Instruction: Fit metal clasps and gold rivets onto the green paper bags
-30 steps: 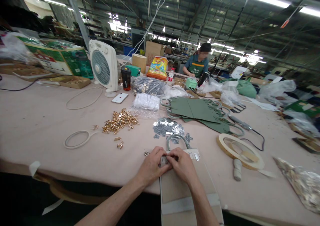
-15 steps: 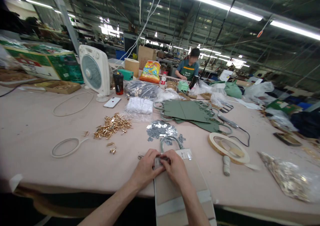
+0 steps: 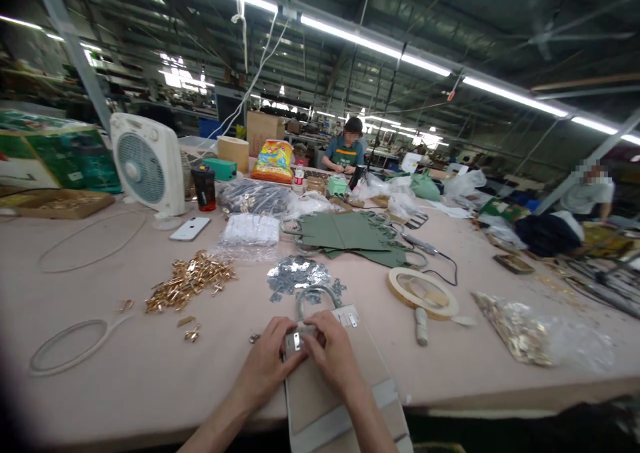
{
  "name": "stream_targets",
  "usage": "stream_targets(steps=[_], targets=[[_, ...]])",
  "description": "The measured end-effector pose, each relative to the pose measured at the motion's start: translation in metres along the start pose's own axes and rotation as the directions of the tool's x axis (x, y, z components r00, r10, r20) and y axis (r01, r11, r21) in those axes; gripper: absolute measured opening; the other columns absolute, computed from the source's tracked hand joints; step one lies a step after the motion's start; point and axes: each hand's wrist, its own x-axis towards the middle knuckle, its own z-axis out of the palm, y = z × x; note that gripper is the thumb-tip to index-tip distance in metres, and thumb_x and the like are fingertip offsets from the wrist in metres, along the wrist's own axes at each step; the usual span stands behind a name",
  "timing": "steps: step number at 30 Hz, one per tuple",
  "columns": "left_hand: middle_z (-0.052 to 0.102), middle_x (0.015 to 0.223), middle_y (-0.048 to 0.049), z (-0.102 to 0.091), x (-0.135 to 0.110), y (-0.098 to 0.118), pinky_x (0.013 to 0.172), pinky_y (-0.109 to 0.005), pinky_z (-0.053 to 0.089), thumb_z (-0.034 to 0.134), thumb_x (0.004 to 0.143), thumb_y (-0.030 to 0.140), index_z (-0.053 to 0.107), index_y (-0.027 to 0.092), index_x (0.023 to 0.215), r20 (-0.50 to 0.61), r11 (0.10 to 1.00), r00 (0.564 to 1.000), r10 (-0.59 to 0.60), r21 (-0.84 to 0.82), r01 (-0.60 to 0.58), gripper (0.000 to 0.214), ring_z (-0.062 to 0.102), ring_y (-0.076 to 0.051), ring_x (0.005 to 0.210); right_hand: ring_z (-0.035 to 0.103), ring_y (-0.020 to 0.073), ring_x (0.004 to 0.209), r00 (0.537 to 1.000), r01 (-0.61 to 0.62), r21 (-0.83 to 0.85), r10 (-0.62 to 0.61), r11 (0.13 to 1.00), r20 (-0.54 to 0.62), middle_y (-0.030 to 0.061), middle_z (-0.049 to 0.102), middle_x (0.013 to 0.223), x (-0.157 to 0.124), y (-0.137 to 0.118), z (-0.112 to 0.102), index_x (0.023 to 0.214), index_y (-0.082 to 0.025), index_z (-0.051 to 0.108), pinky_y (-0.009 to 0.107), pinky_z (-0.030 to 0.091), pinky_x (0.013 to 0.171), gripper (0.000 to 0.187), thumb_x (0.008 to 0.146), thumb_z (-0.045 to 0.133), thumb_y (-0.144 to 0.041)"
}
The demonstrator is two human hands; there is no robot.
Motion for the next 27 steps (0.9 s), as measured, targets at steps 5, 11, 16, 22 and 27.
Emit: stream_targets(steps=[5,11,16,22,27], targets=[[0.058,0.134,-0.0077,0.001,-0.003,-0.005,0.101,-0.045,0.056,0.066,0.086,0.02,0.06,0.028,0.124,-0.048,0.993,0.996,0.079,0.087,-0.075,0.039,0.063,-0.028,0.118,0.063,0.0212,0.081,0.897,-0.121,0.11,0.157,0.986,-0.414,0.0066,0.069,0.094,-0.031,0.035,-0.038,0.103,-0.022,0.073,0.031,0.05,0.073,0.03,0.099,0.058,-0.048],[0.067,0.128,-0.0092,0.024,0.007,0.012,0.106,-0.051,0.054,0.056,0.092,0.02,0.064,0.03,0.126,0.001,0.923,0.943,0.334,0.202,-0.327,0.036,0.063,-0.031,0.121,0.054,0.0172,0.063,0.648,-0.263,0.477,0.52,0.839,-0.557,0.0029,0.064,0.076,-0.054,0.086,-0.056,0.105,-0.017,0.072,0.027,0.043,0.054,0.051,0.092,0.06,-0.066],[0.058,0.147,-0.0131,0.07,0.033,0.046,0.114,-0.056,0.046,0.062,0.088,0.022,0.053,0.025,0.144,0.23,0.897,0.912,0.34,0.213,-0.388,0.056,0.053,-0.035,0.136,0.055,0.0169,0.062,0.631,-0.234,0.524,0.538,0.819,-0.559,0.0036,0.066,0.078,-0.05,0.089,-0.057,0.103,-0.017,0.073,0.027,0.044,0.053,0.054,0.089,0.061,-0.068],[0.055,0.15,-0.0152,0.105,0.056,0.055,0.114,-0.059,0.042,0.069,0.086,0.029,0.053,0.022,0.143,0.279,0.879,0.919,0.278,0.311,-0.36,0.059,0.05,-0.039,0.137,0.056,0.0175,0.064,0.688,-0.249,0.44,0.477,0.863,-0.547,0.0038,0.066,0.08,-0.053,0.089,-0.057,0.108,-0.018,0.073,0.028,0.047,0.057,0.054,0.093,0.057,-0.068],[0.057,0.147,-0.0146,0.107,0.055,0.05,0.115,-0.058,0.041,0.07,0.086,0.032,0.057,0.02,0.14,0.268,0.889,0.929,0.256,0.312,-0.335,0.057,0.049,-0.039,0.136,0.054,0.015,0.063,0.66,-0.182,0.524,0.498,0.832,-0.562,0.0032,0.065,0.087,-0.055,0.097,-0.053,0.118,-0.02,0.068,0.026,0.044,0.054,0.05,0.093,0.062,-0.063]])
